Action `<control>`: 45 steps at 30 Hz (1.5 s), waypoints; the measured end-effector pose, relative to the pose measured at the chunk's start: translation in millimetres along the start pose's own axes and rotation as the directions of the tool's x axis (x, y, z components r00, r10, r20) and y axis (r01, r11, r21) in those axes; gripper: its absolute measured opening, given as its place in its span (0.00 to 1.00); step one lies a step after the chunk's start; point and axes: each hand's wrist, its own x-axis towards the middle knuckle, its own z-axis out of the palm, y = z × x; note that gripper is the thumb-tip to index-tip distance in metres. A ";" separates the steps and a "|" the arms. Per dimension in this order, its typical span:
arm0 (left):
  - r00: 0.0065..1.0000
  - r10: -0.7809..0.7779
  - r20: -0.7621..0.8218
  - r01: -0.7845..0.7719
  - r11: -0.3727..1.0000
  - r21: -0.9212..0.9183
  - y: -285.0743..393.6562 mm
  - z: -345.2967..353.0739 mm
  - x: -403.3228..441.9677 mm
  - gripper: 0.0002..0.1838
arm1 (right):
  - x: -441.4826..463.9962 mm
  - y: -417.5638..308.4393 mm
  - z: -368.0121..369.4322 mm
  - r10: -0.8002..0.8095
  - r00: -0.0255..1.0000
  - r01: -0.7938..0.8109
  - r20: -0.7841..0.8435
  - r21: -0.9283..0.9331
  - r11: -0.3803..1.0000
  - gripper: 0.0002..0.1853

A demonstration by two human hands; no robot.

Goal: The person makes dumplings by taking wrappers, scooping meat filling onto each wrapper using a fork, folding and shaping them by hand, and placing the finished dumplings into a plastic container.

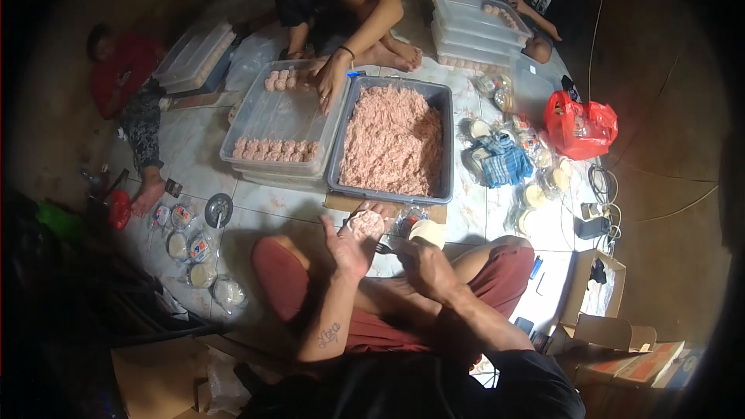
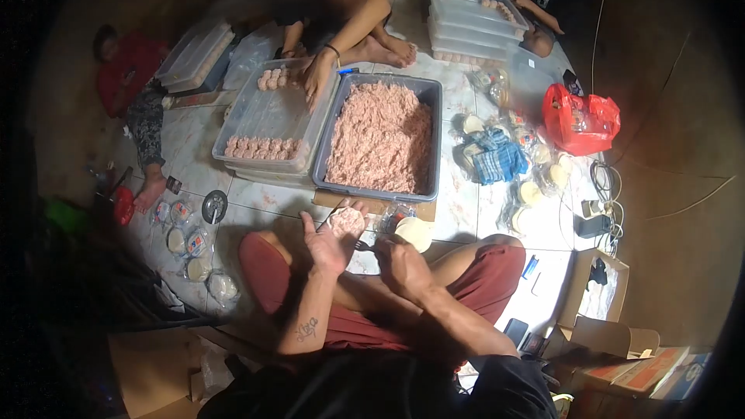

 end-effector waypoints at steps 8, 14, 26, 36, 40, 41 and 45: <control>0.865 -0.477 0.158 0.472 0.879 0.071 16.9 -16.2 -3.6 0.63 | 5.6 40.1 -35.9 -0.296 0.953 0.285 -0.064 -0.133 0.949 0.15; 0.834 -0.505 0.221 0.477 0.862 0.171 9.3 -10.5 -3.2 0.62 | 4.2 52.2 -39.4 -0.366 0.921 0.327 -0.132 -0.247 0.912 0.11; 0.928 -0.372 0.026 0.299 0.783 0.546 1.9 9.3 -13.9 0.48 | -1.5 49.0 7.7 0.249 0.944 -0.092 -0.218 0.549 0.830 0.08; 0.752 -0.315 0.579 -0.540 0.209 0.815 13.3 16.2 -28.5 0.24 | 9.7 -39.4 -51.5 0.104 0.994 -0.061 -0.020 0.690 0.721 0.11; 0.867 0.039 0.496 -0.477 -0.219 0.851 6.4 -4.2 -20.7 0.15 | 3.7 2.9 -38.4 0.189 0.970 -0.013 -0.155 0.741 0.672 0.10; 0.866 0.089 0.493 -0.478 -0.149 0.866 8.4 17.9 -25.9 0.15 | -1.1 15.6 -25.5 0.180 0.975 -0.021 -0.132 0.749 0.663 0.10; 0.905 0.150 0.399 -0.415 0.093 0.905 10.5 44.6 -22.5 0.15 | -25.4 37.9 24.6 0.270 0.962 -0.162 0.040 0.880 0.447 0.12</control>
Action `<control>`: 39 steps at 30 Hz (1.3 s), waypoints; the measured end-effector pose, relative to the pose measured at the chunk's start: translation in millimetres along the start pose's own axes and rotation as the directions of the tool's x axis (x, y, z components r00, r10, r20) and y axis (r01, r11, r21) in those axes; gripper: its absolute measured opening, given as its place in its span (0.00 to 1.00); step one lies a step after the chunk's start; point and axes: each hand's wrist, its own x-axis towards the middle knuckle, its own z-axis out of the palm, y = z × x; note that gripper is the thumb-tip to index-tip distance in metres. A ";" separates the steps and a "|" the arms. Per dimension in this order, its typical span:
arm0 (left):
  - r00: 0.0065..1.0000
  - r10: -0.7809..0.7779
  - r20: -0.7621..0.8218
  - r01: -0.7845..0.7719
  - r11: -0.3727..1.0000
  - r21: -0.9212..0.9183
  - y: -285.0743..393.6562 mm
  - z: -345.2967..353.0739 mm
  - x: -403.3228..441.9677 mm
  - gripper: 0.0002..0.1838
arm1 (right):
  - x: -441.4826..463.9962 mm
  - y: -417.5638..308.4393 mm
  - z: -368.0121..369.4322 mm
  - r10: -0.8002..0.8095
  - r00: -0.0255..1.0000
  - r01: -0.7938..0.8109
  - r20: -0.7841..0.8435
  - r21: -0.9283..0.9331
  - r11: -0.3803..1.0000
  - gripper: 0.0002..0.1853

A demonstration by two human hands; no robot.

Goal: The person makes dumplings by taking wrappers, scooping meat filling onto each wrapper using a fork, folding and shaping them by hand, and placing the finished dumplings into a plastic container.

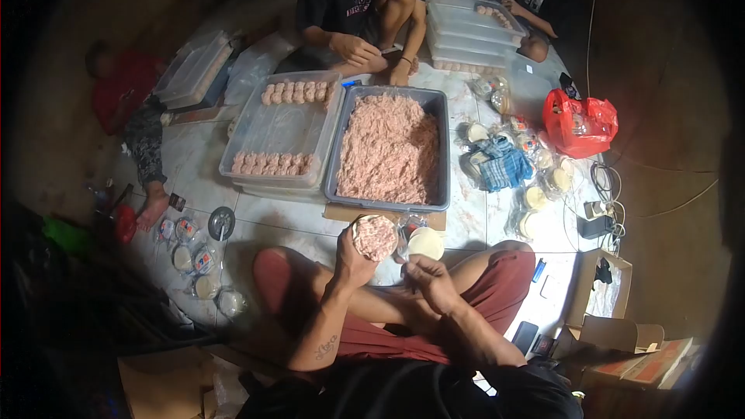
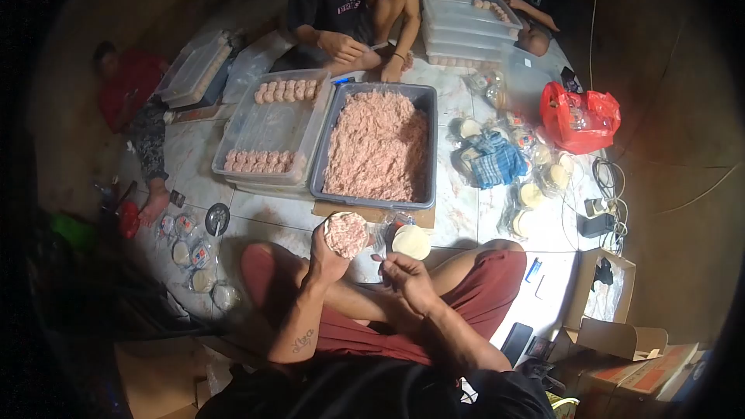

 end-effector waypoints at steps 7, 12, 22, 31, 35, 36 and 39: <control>0.993 0.000 0.116 -0.024 0.978 0.207 14.2 4.5 1.9 0.22 | 16.9 -20.4 -17.8 -0.287 0.953 0.297 0.092 -0.443 0.846 0.08; 0.994 -0.067 0.090 0.053 0.987 0.154 1.6 4.0 2.0 0.25 | 16.9 -52.9 -23.0 -0.421 0.881 0.396 0.218 -0.827 0.399 0.07; 0.997 -0.045 0.056 0.051 0.992 -0.119 -13.9 9.5 0.7 0.22 | -8.0 13.6 -8.1 0.056 0.992 -0.051 0.113 -0.040 0.998 0.11; 0.985 -0.039 0.170 0.000 0.974 0.225 10.9 -14.2 6.9 0.32 | -1.6 -14.4 -26.2 -0.382 0.921 0.322 0.082 -0.711 0.625 0.08; 0.986 -0.108 0.128 0.090 0.986 0.140 4.7 -16.2 4.2 0.31 | -15.4 -0.6 -25.2 -0.088 0.996 0.093 0.030 -0.348 0.933 0.13; 0.986 -0.108 0.129 0.089 0.986 0.142 3.7 -14.5 3.6 0.31 | -17.9 1.3 -23.6 0.036 0.997 -0.022 0.062 -0.218 0.976 0.12; 0.992 -0.016 0.124 0.019 1.000 -0.022 19.8 -5.8 6.0 0.30 | -17.3 11.4 -15.8 0.067 0.986 -0.068 0.153 -0.004 0.998 0.12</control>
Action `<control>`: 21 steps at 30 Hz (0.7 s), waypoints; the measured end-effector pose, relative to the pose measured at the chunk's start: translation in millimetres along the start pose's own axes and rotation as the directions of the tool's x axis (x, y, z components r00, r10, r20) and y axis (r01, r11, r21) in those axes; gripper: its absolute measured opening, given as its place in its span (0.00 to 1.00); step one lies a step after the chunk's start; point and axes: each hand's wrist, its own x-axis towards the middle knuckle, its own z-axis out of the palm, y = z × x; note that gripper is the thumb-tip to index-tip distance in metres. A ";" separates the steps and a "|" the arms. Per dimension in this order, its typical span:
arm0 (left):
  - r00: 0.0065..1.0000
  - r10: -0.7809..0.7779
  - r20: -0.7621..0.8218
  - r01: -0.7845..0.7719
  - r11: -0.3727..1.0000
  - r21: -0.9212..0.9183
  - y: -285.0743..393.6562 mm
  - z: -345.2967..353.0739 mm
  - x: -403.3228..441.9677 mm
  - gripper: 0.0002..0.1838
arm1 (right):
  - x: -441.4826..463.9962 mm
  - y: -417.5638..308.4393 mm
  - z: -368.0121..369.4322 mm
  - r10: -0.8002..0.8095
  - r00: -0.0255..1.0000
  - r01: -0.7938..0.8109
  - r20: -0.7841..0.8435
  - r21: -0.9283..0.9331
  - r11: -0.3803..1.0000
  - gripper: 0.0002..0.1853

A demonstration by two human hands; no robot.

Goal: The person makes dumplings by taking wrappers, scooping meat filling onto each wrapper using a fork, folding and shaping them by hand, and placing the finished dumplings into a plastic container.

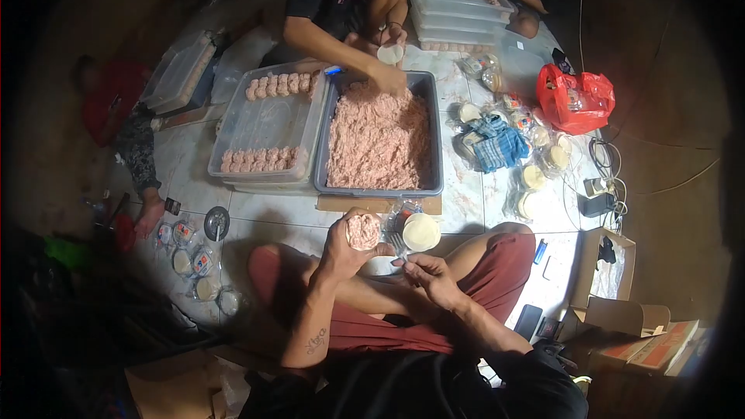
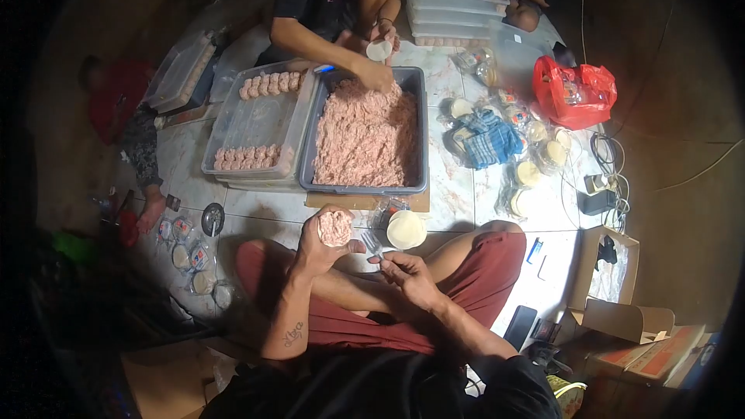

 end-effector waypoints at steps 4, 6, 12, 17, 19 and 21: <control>0.982 -0.018 0.187 0.015 1.000 0.020 -20.0 15.1 -2.3 0.27 | 13.8 -17.3 12.8 -0.324 0.946 0.290 -0.013 -0.411 0.864 0.09; 0.990 -0.126 -0.055 0.135 0.967 0.216 -20.6 21.2 -2.0 0.24 | 15.7 -28.3 3.7 -0.374 0.927 0.229 -0.013 -0.770 0.595 0.08; 0.999 -0.016 -0.027 0.016 1.000 -0.021 -4.6 -4.1 -6.9 0.23 | -1.6 -23.0 -4.2 -0.342 0.921 0.209 -0.185 -0.506 0.837 0.08; 0.980 -0.105 0.168 0.121 0.989 -0.084 3.0 -16.1 -1.7 0.32 | -6.9 -13.5 5.8 0.003 0.996 -0.010 -0.090 -0.085 0.996 0.12; 0.952 -0.163 0.258 0.192 0.977 -0.092 4.8 -14.7 -2.5 0.32 | -5.4 -7.6 5.7 -0.017 0.998 0.013 -0.067 -0.055 0.998 0.12; 0.999 0.008 0.046 0.004 0.966 -0.257 13.5 -3.6 -5.1 0.28 | -2.7 -1.4 7.3 -0.051 0.998 0.051 -0.022 -0.010 0.999 0.12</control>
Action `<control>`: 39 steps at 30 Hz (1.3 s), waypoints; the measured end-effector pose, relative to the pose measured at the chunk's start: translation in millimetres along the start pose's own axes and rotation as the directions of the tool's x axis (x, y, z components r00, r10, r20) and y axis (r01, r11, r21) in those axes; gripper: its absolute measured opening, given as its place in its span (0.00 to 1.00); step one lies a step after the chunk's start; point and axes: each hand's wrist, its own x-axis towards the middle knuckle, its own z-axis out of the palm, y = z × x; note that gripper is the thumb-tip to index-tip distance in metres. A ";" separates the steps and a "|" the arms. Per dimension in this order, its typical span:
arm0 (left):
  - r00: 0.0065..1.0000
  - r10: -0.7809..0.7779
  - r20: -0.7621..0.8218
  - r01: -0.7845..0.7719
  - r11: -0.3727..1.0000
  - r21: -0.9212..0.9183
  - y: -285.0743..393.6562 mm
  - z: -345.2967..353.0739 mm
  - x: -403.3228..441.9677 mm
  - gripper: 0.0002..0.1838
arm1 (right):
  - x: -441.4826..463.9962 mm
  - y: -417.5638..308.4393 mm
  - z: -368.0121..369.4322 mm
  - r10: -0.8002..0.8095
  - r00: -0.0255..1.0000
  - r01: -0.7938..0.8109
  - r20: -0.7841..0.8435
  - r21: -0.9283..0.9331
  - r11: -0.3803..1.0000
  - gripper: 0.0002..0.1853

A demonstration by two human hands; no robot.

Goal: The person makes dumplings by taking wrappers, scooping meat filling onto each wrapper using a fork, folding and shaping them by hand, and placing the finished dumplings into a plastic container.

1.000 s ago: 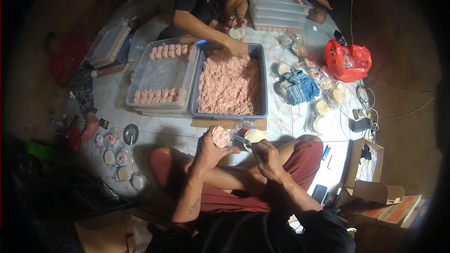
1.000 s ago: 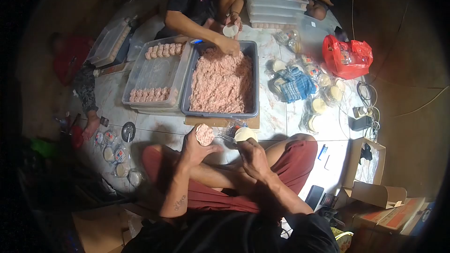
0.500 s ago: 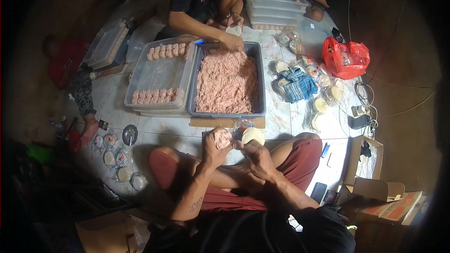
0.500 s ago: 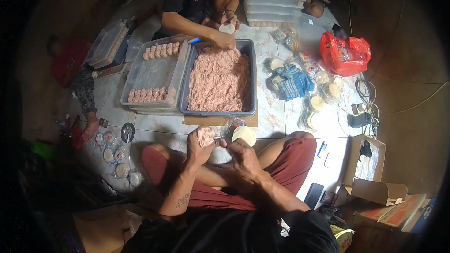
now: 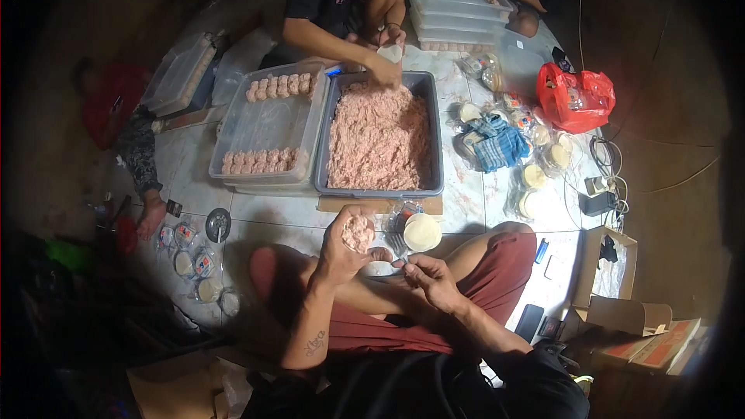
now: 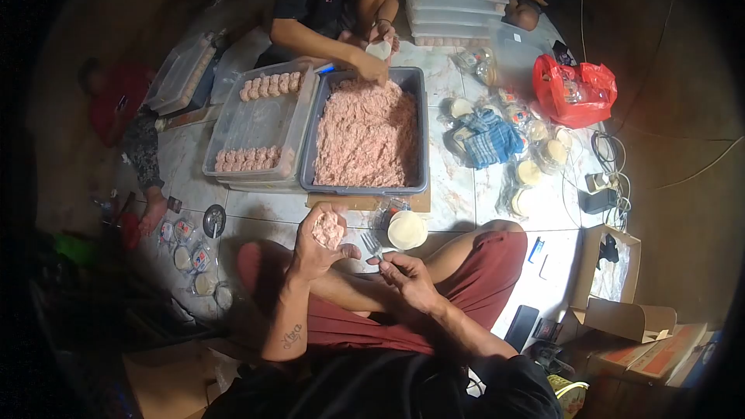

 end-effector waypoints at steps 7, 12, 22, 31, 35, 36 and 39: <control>0.972 0.004 -0.236 0.064 0.958 0.279 -60.4 20.9 -2.5 0.15 | 18.2 -19.1 21.8 -0.481 0.877 0.342 -0.017 -0.681 0.648 0.09; 1.000 -0.026 0.016 0.026 1.000 0.015 -25.5 -13.1 -8.4 0.23 | 2.8 -10.1 -6.4 -0.374 0.920 0.263 -0.119 -0.522 0.811 0.10; 0.996 0.081 0.028 -0.085 0.898 0.432 -27.3 14.8 1.6 0.27 | 20.1 -11.9 30.2 -0.530 0.848 0.379 -0.007 -0.691 0.615 0.04; 0.990 -0.101 0.101 0.033 0.852 0.523 -31.2 -5.8 11.6 0.22 | -0.4 -78.7 18.3 -0.571 0.821 0.295 -0.004 -0.853 0.430 0.04; 0.997 -0.060 0.054 0.016 0.801 0.599 -27.5 4.4 15.6 0.15 | -3.5 -79.3 2.9 -0.443 0.882 0.319 0.160 -0.895 0.312 0.20; 0.995 -0.098 -0.002 0.083 0.835 0.543 -24.6 -0.3 10.5 0.13 | -7.6 -85.6 -0.6 -0.453 0.878 0.328 0.155 -0.885 0.332 0.17; 0.975 -0.222 0.025 0.169 0.804 0.570 -22.3 -5.7 9.4 0.15 | -12.5 -100.7 18.6 -0.522 0.853 0.272 0.011 -0.862 0.427 0.14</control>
